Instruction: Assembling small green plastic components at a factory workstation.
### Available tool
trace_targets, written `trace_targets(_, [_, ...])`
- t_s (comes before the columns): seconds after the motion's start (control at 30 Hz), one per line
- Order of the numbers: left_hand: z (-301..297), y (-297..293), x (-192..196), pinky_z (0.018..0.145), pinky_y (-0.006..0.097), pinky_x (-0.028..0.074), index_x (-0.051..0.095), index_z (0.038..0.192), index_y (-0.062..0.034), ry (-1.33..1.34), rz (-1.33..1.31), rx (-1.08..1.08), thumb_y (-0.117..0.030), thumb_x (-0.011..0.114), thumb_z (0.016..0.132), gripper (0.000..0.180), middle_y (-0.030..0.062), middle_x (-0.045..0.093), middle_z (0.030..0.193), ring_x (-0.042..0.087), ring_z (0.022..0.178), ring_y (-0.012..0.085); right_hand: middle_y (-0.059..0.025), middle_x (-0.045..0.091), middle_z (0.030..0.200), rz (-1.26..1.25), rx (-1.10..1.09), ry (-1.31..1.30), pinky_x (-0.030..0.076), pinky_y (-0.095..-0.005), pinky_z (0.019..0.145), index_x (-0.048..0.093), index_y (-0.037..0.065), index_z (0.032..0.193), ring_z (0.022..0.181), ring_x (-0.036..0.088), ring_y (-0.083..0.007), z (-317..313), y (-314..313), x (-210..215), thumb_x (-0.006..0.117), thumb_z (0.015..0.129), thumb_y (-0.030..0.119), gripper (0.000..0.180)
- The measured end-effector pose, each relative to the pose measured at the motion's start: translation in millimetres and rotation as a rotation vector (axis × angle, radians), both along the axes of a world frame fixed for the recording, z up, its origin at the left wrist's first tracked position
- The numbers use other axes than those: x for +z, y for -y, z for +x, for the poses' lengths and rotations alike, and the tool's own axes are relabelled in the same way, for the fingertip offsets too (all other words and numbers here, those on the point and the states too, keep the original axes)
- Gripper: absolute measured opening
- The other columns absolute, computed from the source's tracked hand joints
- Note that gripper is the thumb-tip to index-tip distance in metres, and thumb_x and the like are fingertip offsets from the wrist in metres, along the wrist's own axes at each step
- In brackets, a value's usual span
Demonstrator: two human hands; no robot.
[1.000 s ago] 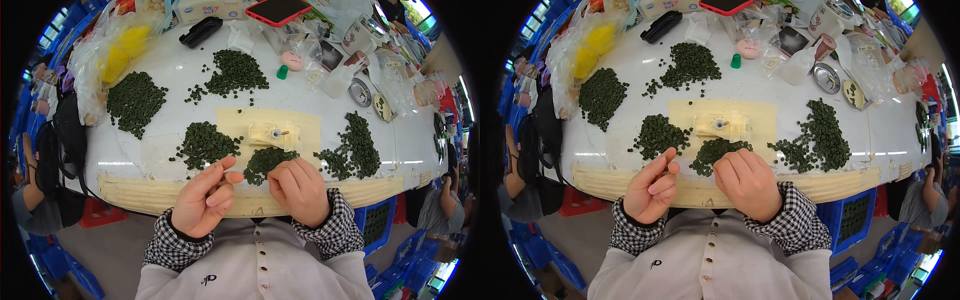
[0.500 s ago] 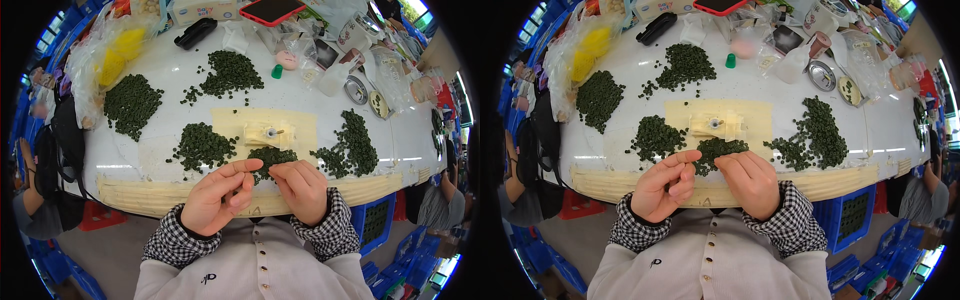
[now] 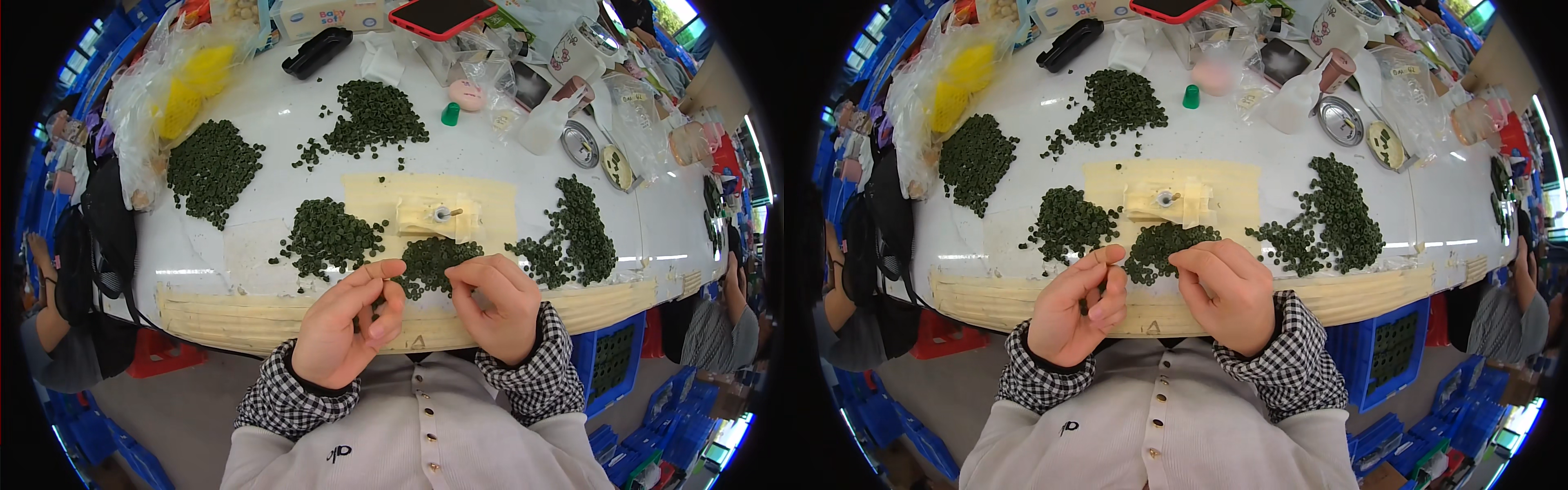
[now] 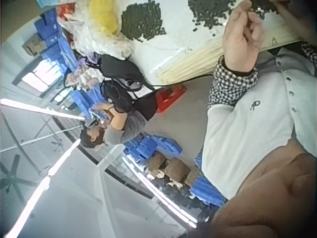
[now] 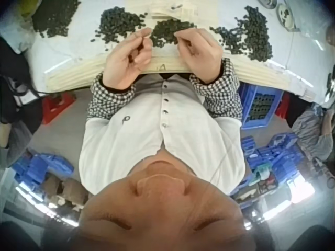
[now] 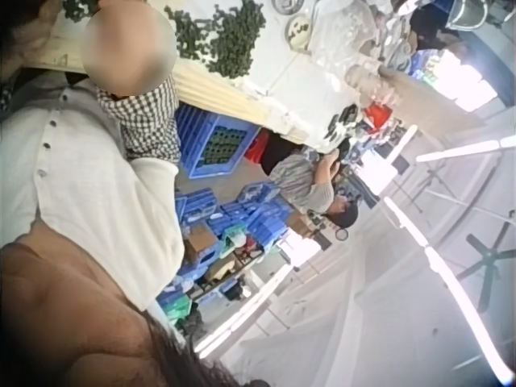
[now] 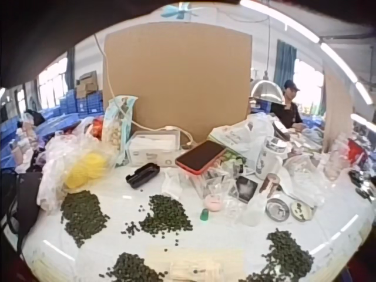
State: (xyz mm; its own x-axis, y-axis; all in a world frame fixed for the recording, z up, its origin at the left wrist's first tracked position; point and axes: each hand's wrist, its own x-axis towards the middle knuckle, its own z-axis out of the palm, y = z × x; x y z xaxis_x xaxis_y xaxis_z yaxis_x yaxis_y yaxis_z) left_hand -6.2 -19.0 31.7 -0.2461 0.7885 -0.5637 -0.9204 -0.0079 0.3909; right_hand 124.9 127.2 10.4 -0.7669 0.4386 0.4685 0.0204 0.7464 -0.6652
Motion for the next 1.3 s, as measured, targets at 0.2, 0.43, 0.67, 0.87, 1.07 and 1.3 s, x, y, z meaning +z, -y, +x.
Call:
trace_targets(0.2, [-1.6,11.7,-19.7,0.05,0.021,0.03,0.051,0.108,0.0006,-0.094,0.252,-0.112,-0.017,0.032,0.099,0.027,0.0016,0.052,0.068,0.036,0.051,0.0065,-0.0111,0.067,0.084,-0.259,0.0,0.035,0.052,-0.0243,0.065,0.066,0.0,0.093,0.073,0.066,-0.0179,7.3,-1.2,3.2,0.063,0.075,-0.007,0.019])
trace_targets(0.43, [2.4,4.6,-6.5,0.05,0.019,0.029,0.046,0.124,0.003,-0.058,0.108,-0.027,-0.014,0.036,0.097,0.033,-0.0003,0.047,0.071,0.036,0.056,0.0055,-0.0114,0.068,0.088,-0.576,-0.017,0.013,0.052,-0.0226,0.072,0.066,-0.001,0.098,0.078,0.066,-0.0137,7.8,1.3,-2.2,0.062,0.08,-0.005,0.019])
trace_targets(0.67, [5.8,5.6,-12.5,0.048,0.019,0.029,0.046,0.122,0.0004,-0.15,0.152,-0.069,-0.014,0.039,0.097,0.03,0.0036,0.058,0.084,0.034,0.052,0.0046,-0.0093,0.068,0.086,-0.45,0.051,-0.007,0.052,-0.0221,0.072,0.066,-0.002,0.095,0.08,0.066,-0.0127,8.8,-4.9,0.0,0.062,0.079,-0.005,0.016])
trace_targets(0.87, [4.5,-2.8,-22.1,0.047,0.019,0.029,0.051,0.111,-0.002,-0.147,0.238,-0.123,-0.015,0.041,0.097,0.022,0.0056,0.061,0.082,0.033,0.049,0.0042,-0.0101,0.067,0.088,-0.779,0.015,-0.075,0.052,-0.024,0.073,0.063,-0.005,0.093,0.08,0.065,-0.013,7.8,4.1,2.2,0.062,0.079,-0.006,0.014])
trace_targets(1.07, [-2.9,-13.4,-24.3,0.051,0.016,0.032,0.054,0.109,-0.0012,-0.158,0.333,-0.145,-0.013,0.041,0.097,0.021,0.0103,0.064,0.091,0.037,0.055,0.0043,-0.0107,0.067,0.089,-0.71,0.097,-0.035,0.052,-0.0243,0.075,0.063,-0.005,0.094,0.081,0.065,-0.0129,10.9,-1.9,-1.3,0.062,0.079,-0.005,0.015])
trace_targets(1.3, [-5.7,-12.4,-28.4,0.051,0.017,0.032,0.054,0.103,-0.0024,-0.103,0.406,-0.177,-0.013,0.046,0.095,0.016,0.0112,0.064,0.092,0.036,0.055,0.0042,-0.0116,0.068,0.09,-0.754,0.1,-0.026,0.053,-0.0243,0.075,0.063,-0.005,0.093,0.082,0.066,-0.0137,8.8,-2.0,4.8,0.062,0.08,-0.005,0.013])
